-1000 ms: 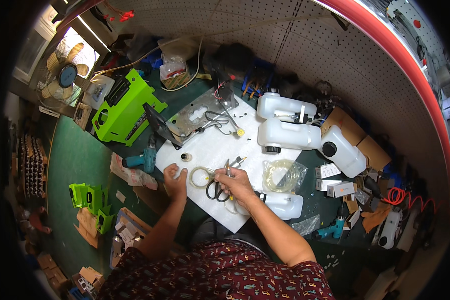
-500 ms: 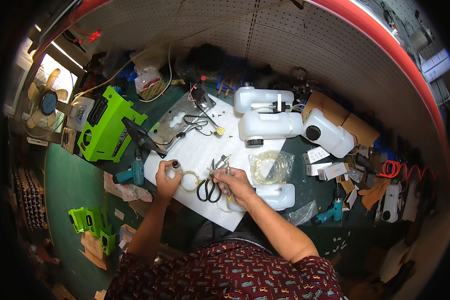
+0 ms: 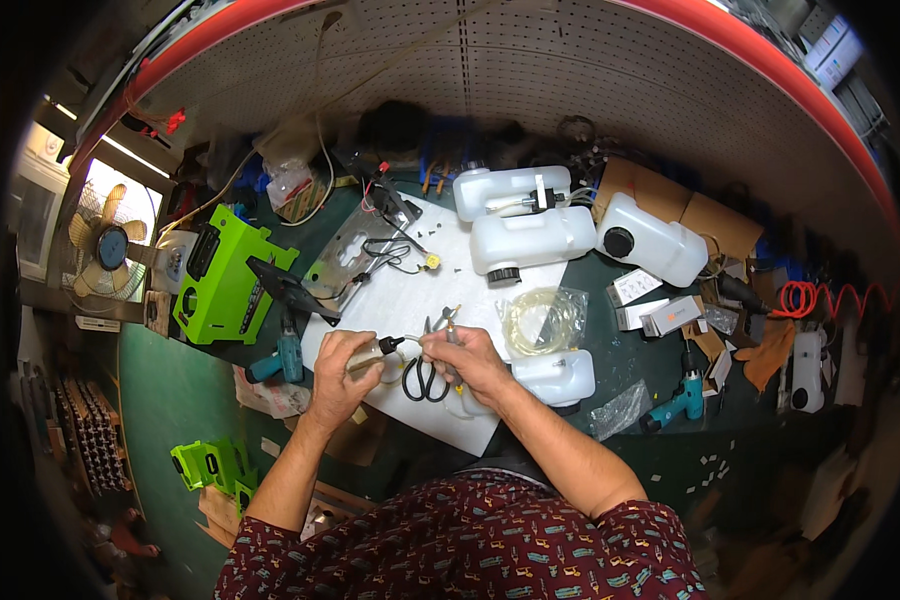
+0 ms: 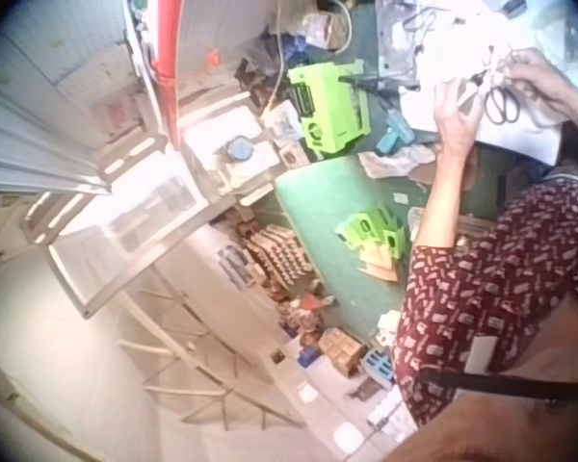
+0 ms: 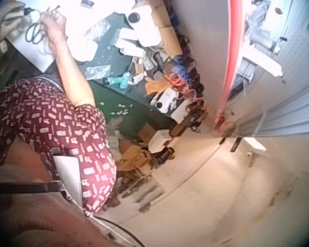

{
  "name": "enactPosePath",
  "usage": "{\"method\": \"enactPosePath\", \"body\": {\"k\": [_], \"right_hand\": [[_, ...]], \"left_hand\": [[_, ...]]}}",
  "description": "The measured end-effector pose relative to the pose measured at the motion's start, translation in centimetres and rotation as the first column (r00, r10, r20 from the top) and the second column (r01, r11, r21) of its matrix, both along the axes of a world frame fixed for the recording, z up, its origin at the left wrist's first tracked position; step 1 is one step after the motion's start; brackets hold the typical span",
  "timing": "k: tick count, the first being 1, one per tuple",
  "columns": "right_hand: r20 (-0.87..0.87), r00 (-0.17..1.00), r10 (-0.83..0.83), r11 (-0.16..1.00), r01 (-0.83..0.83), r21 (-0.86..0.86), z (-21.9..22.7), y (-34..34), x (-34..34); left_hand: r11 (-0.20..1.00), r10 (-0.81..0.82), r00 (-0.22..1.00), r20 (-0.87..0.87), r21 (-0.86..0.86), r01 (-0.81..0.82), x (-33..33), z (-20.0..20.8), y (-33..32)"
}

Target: The person assembles white plastic containers at a cluttered workbench. They insert a metal nozzle into a container, cut a plastic bag with scissors, and use a screwdriver to tighten a component on the container.

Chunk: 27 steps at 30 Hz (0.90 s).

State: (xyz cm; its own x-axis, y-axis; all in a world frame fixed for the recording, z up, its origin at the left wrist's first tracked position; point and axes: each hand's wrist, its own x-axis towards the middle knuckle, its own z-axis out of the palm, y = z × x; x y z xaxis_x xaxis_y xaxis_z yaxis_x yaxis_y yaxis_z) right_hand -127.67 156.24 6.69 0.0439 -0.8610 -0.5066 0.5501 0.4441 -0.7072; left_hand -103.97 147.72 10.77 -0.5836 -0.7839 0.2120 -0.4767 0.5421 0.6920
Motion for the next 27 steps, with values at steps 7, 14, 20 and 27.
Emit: {"method": "enactPosePath", "body": {"k": [7, 14, 20, 27], "right_hand": [[0.002, 1.0, -0.014, 1.0, 0.014, -0.004, 0.3, 0.5, -0.5], [-0.027, 1.0, -0.001, 0.999, 0.0, -0.047, 0.2, 0.9, -1.2], [-0.03, 0.999, -0.013, 0.997, 0.011, -0.074, 0.2, 0.8, -1.5], [-0.028, 1.0, -0.003, 0.997, 0.0, -0.075, 0.4, 1.0, -1.6]], "left_hand": [[0.999, -0.027, 0.999, 0.037, -0.046, 0.029, -0.9, 1.3, 0.2], [0.987, -0.076, 0.992, 0.103, -0.132, 0.089, -1.3, 2.9, -0.1], [0.986, -0.079, 0.994, 0.07, -0.143, 0.088, -1.8, 3.3, 0.0], [0.985, -0.073, 0.994, 0.084, -0.148, 0.085, -1.9, 3.5, -0.1]]}}
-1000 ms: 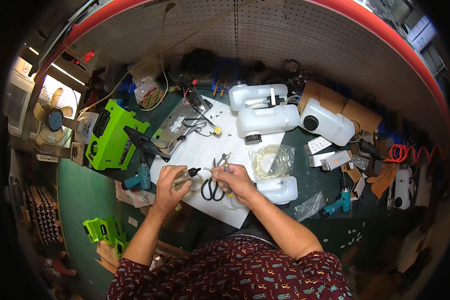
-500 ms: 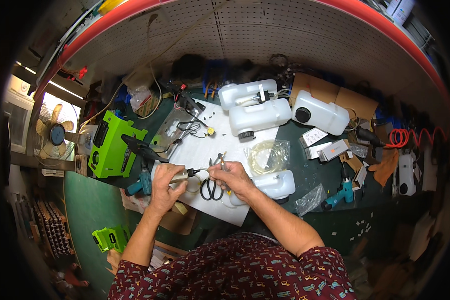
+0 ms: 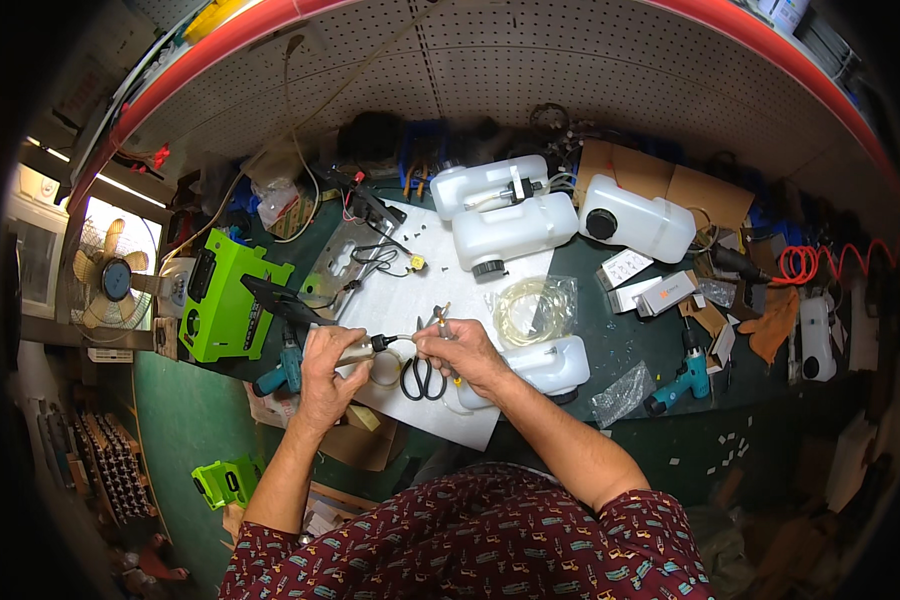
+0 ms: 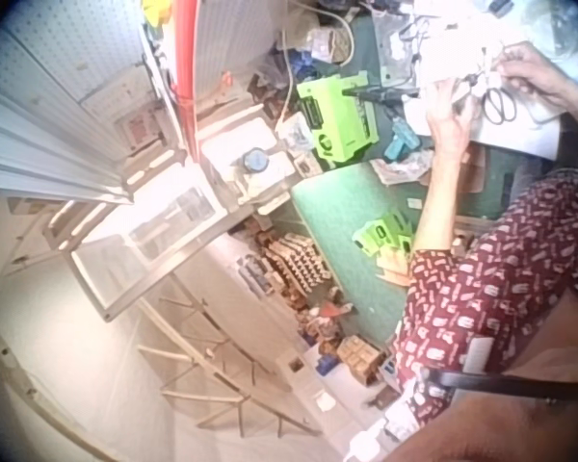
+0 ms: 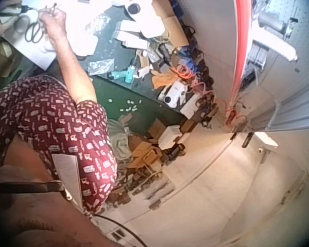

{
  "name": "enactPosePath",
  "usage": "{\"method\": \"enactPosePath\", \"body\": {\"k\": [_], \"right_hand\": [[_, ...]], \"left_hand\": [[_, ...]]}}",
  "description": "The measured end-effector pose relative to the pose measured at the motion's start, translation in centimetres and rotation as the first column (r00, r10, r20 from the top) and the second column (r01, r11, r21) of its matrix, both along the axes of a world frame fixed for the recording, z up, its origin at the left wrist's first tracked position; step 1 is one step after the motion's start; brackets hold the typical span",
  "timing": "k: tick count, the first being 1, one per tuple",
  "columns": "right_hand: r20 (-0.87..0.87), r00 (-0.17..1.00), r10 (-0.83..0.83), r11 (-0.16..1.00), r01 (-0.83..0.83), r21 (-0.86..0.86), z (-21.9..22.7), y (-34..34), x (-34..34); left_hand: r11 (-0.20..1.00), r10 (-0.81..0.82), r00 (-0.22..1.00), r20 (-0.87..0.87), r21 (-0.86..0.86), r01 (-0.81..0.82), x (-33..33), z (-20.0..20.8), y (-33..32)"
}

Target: The person assembles white plastic containers at a cluttered workbench. They insert a metal nozzle into a container, cut a plastic bag with scissors, and use a screwdriver to tighten a component on the container.

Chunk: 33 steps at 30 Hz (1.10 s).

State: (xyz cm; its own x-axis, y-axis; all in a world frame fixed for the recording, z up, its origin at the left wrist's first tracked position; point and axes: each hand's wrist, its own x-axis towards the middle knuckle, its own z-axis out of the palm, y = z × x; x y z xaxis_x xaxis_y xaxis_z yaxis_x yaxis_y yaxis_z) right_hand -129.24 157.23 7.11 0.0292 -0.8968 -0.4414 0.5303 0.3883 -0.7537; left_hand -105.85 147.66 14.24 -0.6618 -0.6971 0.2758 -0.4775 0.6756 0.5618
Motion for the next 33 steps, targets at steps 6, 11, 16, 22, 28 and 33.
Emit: {"method": "enactPosePath", "body": {"k": [6, 11, 16, 22, 28, 33], "right_hand": [[-0.008, 1.0, 0.003, 1.0, -0.003, 0.009, -0.1, -0.1, 0.0], [0.0, 1.0, 0.004, 1.0, -0.004, 0.0, -0.3, -0.4, 0.0], [0.023, 1.0, -0.005, 1.0, 0.005, -0.006, -0.3, -0.6, 0.1], [0.026, 1.0, 0.008, 1.0, -0.008, -0.004, -0.8, -0.6, 0.2], [0.146, 0.989, -0.002, 0.999, -0.006, 0.054, -2.0, -0.5, 0.8], [0.257, 0.964, -0.065, 0.988, 0.026, 0.153, -2.8, 0.0, 1.3]], "left_hand": [[0.999, -0.006, 0.999, 0.034, -0.046, 0.008, 0.0, 0.4, -0.2], [0.998, -0.005, 0.998, 0.064, -0.063, 0.009, -0.1, 0.9, -0.4], [0.999, -0.001, 0.997, 0.074, -0.046, 0.004, -0.2, 1.3, -0.5], [1.0, -0.006, 0.999, 0.053, -0.027, 0.007, -0.2, -0.1, -0.6], [0.975, 0.08, 0.996, -0.031, 0.211, -0.072, 0.6, -4.9, 0.0], [0.861, 0.339, 0.936, -0.091, 0.432, -0.27, 2.6, -12.9, -1.3]]}}
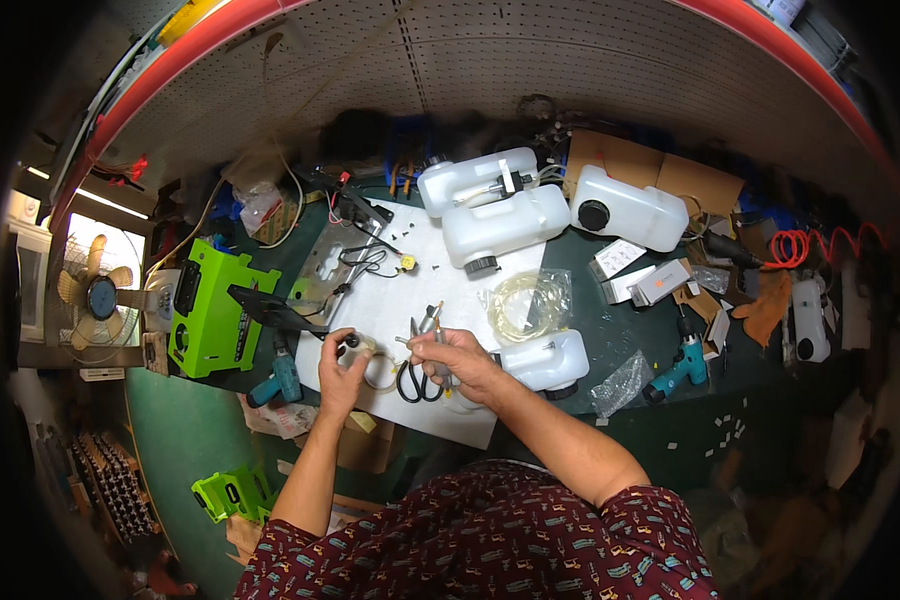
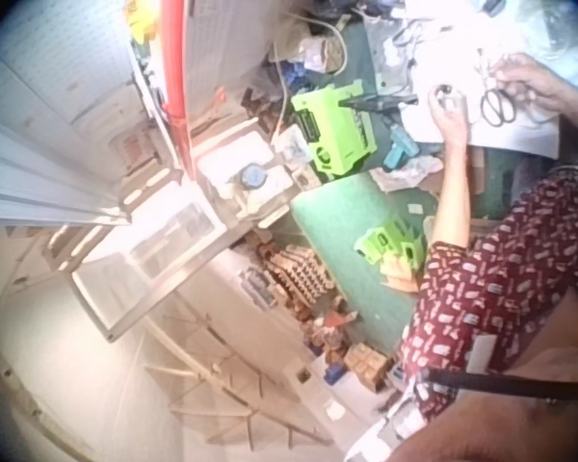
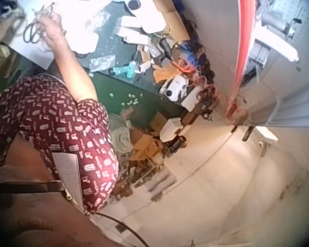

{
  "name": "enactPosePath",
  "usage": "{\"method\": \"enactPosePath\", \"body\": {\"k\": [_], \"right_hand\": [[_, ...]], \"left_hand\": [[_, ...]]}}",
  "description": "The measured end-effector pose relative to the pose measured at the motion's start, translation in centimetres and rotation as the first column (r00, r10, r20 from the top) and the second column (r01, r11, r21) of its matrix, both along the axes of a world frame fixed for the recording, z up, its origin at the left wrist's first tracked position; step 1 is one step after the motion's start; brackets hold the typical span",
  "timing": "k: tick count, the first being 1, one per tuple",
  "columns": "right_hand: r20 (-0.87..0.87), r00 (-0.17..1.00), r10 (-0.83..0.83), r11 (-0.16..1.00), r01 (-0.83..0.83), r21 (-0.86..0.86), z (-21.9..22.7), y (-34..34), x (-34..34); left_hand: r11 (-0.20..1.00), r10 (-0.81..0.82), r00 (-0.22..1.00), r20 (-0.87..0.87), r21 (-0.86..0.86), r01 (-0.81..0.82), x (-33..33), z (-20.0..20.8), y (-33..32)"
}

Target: The person assembles white plastic containers at a cluttered workbench. They insert a metal nozzle into a container, cut a plastic bag with scissors, and use a screwdriver to tighten a component on the container.

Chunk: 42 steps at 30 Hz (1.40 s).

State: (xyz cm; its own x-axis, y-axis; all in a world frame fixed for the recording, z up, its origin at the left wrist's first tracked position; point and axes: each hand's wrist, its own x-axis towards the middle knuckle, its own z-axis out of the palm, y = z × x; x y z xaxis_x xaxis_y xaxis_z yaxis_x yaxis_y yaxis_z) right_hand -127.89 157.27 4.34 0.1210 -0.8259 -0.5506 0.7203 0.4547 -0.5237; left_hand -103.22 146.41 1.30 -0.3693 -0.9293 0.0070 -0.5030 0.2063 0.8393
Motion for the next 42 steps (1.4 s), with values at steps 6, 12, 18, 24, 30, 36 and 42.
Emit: {"method": "enactPosePath", "body": {"k": [6, 12, 18, 24, 30, 36, 42], "right_hand": [[0.05, 0.996, -0.077, 0.997, 0.075, 0.035, -1.1, 1.9, -0.1], [0.007, 0.98, -0.2, 0.974, 0.198, 0.108, -1.9, 3.9, 0.2], [0.005, 0.96, -0.28, 0.948, 0.276, 0.158, -2.7, 5.2, 0.2], [-0.057, 0.94, -0.336, 0.933, 0.34, 0.115, -3.7, 6.7, 0.2], [-0.12, 0.929, -0.351, 0.934, 0.356, 0.028, -2.9, 9.3, 0.1], [-0.223, 0.86, -0.459, 0.876, 0.48, 0.049, -2.4, 12.2, -3.7], [-0.829, 0.419, -0.369, 0.864, 0.483, -0.141, -3.8, 14.2, -10.6]], "left_hand": [[0.942, 0.313, 0.92, -0.237, 0.199, -0.27, 4.5, -11.0, -2.1], [0.934, 0.32, 0.925, -0.203, 0.23, -0.273, 6.5, -15.2, -1.9], [0.937, 0.309, 0.932, -0.19, 0.229, -0.264, 8.2, -15.9, -1.3], [0.809, 0.555, 0.827, -0.088, 0.29, -0.511, 4.7, -10.1, 3.7], [0.704, 0.242, 0.798, -0.551, 0.666, 0.247, -12.0, -0.4, 13.8], [0.633, 0.283, 0.841, -0.462, 0.749, 0.198, -19.1, 1.8, 15.0], [0.829, -0.222, 0.924, -0.313, 0.439, 0.347, -22.0, -1.4, 10.3]]}}
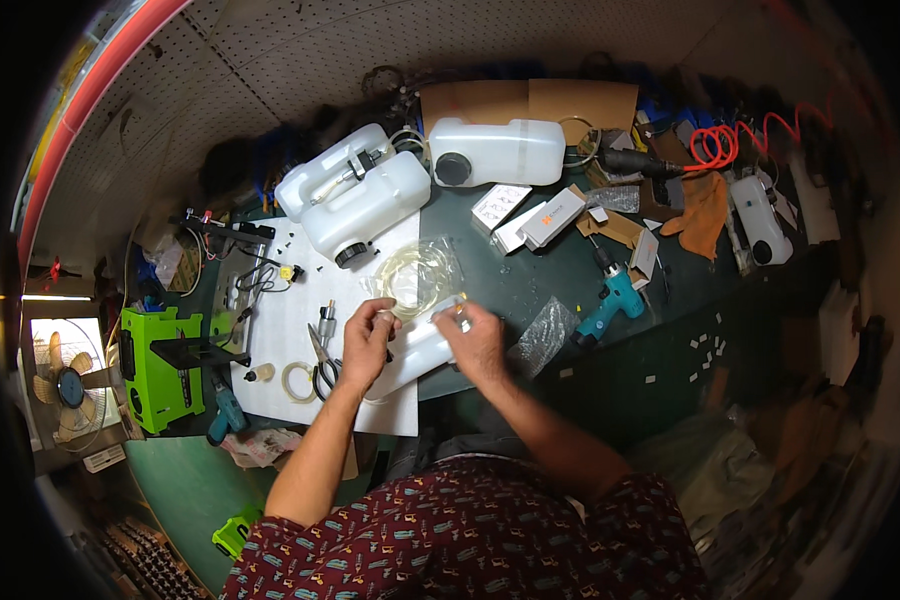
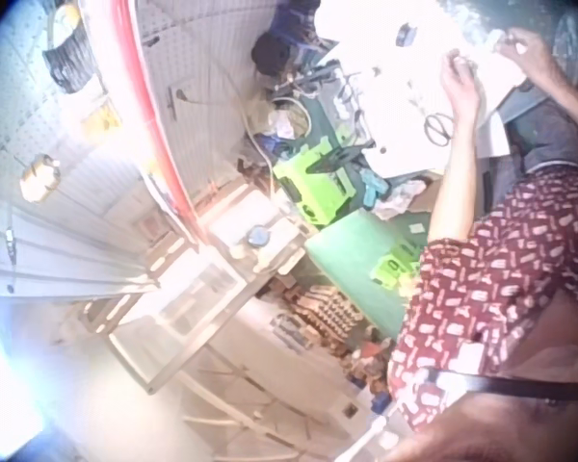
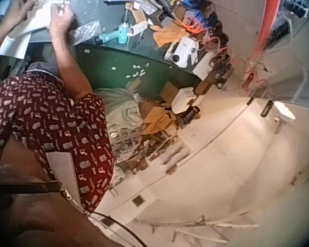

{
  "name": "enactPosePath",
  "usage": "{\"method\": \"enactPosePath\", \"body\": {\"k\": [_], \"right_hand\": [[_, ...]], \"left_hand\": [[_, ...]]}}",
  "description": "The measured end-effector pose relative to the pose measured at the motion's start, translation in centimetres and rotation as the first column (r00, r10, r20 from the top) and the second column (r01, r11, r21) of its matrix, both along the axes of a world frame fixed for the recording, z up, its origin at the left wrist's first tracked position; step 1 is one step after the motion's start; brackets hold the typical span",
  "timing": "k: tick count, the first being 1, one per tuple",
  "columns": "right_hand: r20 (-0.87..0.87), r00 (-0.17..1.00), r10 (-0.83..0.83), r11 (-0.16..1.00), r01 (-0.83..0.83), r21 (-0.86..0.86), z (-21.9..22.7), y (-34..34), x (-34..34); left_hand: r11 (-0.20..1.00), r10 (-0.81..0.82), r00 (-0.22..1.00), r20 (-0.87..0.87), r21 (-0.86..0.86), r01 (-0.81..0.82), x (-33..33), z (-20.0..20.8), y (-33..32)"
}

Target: The person assembles white plastic containers at a cluttered workbench. They insert a metal nozzle into a container, cut a plastic bag with scissors, and use a screwdriver to tighten a component on the container.

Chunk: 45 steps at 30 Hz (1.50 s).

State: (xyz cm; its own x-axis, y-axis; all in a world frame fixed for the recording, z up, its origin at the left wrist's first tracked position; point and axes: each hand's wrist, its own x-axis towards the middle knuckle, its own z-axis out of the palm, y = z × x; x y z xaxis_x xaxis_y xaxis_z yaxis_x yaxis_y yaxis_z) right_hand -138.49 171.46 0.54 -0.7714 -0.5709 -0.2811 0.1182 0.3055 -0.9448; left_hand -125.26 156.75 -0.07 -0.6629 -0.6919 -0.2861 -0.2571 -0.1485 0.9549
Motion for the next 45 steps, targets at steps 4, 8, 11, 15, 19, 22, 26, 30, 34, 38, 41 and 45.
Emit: {"method": "enactPosePath", "body": {"k": [4, 8, 11, 15, 19, 22, 26, 30, 34, 38, 41, 45], "right_hand": [[-0.497, 0.866, 0.052, 0.965, 0.084, 0.247, -2.3, -0.8, -3.4], [-0.579, 0.788, 0.208, 0.921, 0.042, 0.388, -4.1, -2.2, -3.2], [-0.577, 0.794, 0.191, 0.911, 0.076, 0.405, -4.6, -2.6, -2.8], [-0.52, 0.837, 0.17, 0.904, 0.078, 0.421, -4.6, -2.9, -3.0], [-0.468, 0.872, 0.148, 0.898, 0.08, 0.432, -4.6, -3.0, -3.1], [-0.478, 0.866, 0.143, 0.903, 0.083, 0.421, -4.7, -3.0, -3.1], [-0.48, 0.866, 0.137, 0.907, 0.085, 0.412, -4.8, -2.9, -3.1], [-0.479, 0.867, 0.136, 0.907, 0.086, 0.413, -4.8, -2.9, -3.0], [-0.491, 0.861, 0.132, 0.915, 0.084, 0.395, -4.8, -2.8, -3.1], [-0.473, 0.87, 0.137, 0.911, 0.076, 0.405, -4.8, -2.9, -3.1], [-0.492, 0.861, 0.13, 0.923, 0.076, 0.376, -4.8, -2.8, -3.0], [-0.513, 0.849, 0.127, 0.936, 0.068, 0.344, -4.8, -2.8, -3.1]], "left_hand": [[0.823, -0.28, 0.864, 0.418, -0.358, 0.44, -0.5, -1.6, -1.2], [0.648, -0.311, 0.751, 0.582, -0.448, 0.615, -1.2, -2.6, -1.0], [0.651, -0.328, 0.756, 0.566, -0.445, 0.615, -1.3, -3.2, -0.8], [0.679, -0.36, 0.767, 0.531, -0.416, 0.606, -1.3, -3.8, -0.7], [0.699, -0.382, 0.763, 0.522, -0.377, 0.608, -1.5, -4.0, -0.7], [0.712, -0.402, 0.77, 0.494, -0.36, 0.603, -1.5, -3.7, -0.9], [0.698, -0.416, 0.759, 0.5, -0.359, 0.619, -1.6, -3.1, -0.9], [0.703, -0.424, 0.737, 0.526, -0.322, 0.634, -1.9, -2.7, -0.9], [0.799, -0.434, 0.76, 0.483, -0.184, 0.572, -1.8, -3.2, -1.0], [0.839, -0.456, 0.778, 0.431, -0.084, 0.538, -1.5, -4.5, -1.2], [0.853, -0.481, 0.793, 0.374, -0.01, 0.522, -1.6, -5.4, -1.6], [0.854, -0.512, 0.795, 0.326, 0.091, 0.513, -1.8, -5.6, -2.0]]}}
